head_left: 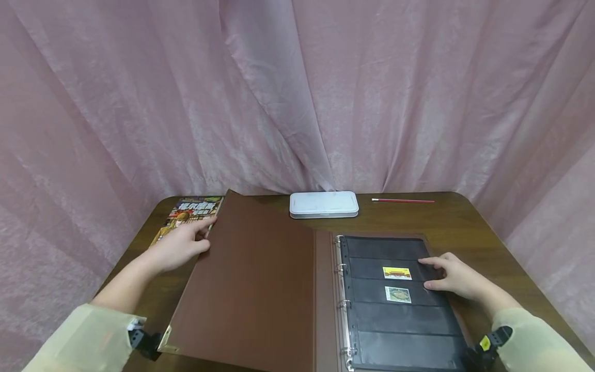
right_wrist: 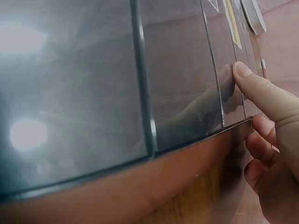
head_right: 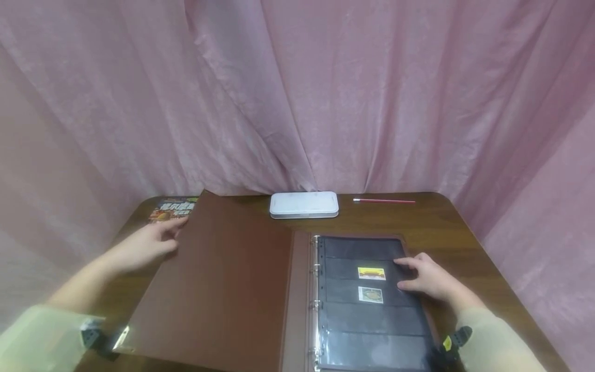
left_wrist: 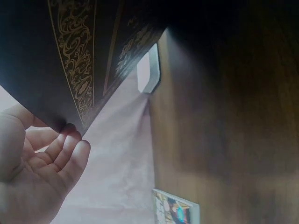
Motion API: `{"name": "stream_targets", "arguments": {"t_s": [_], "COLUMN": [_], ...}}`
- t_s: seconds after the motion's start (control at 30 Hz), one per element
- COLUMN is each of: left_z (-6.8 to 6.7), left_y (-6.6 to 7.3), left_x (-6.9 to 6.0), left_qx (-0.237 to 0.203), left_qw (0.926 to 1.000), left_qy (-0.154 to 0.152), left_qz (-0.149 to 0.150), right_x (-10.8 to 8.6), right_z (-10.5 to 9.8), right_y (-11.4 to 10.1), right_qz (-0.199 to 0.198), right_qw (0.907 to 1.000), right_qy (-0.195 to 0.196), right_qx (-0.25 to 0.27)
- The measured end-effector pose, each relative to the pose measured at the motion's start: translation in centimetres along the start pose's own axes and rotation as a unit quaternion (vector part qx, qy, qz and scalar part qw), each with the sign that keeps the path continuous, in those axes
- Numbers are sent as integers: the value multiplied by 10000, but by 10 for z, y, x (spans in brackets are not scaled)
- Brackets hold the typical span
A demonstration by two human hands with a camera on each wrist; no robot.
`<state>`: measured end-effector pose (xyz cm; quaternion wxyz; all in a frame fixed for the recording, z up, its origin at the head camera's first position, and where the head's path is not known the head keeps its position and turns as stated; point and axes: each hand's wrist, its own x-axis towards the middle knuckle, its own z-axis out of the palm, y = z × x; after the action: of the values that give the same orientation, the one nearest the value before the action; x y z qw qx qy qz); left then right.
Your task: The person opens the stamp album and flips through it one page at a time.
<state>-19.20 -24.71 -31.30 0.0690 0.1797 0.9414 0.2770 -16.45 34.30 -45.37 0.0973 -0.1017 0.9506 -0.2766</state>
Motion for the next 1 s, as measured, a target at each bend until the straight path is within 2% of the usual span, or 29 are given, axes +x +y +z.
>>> {"name": "stream_targets", "arguments": {"t_s": [0.1, 0.37, 0.53, 0.77, 1.0], "left_z": [3, 12, 18, 30, 38], "left_y": [-6, -23, -33, -54, -70], "left_x": [-1, -2, -5, -11, -15], "left_qx": [99, 154, 211, -3, -26], "left_qw": [9999, 9998, 9996, 9997, 9994], "left_qy": [51, -100, -150, -185, -222], "left_qz": [69, -103, -87, -177, -265], "right_x": [-1, -4, -6, -6, -7], "right_z": [1, 4, 6, 8, 8], "right_y": [2, 6, 6, 3, 3], "right_qz": [24, 85, 60, 173, 198], "right_qw": [10000, 9998, 9997, 9995, 9995], "right_qy": [46, 158, 208, 248, 260], "right_qx": [-20, -57, -75, -1, -13]}}
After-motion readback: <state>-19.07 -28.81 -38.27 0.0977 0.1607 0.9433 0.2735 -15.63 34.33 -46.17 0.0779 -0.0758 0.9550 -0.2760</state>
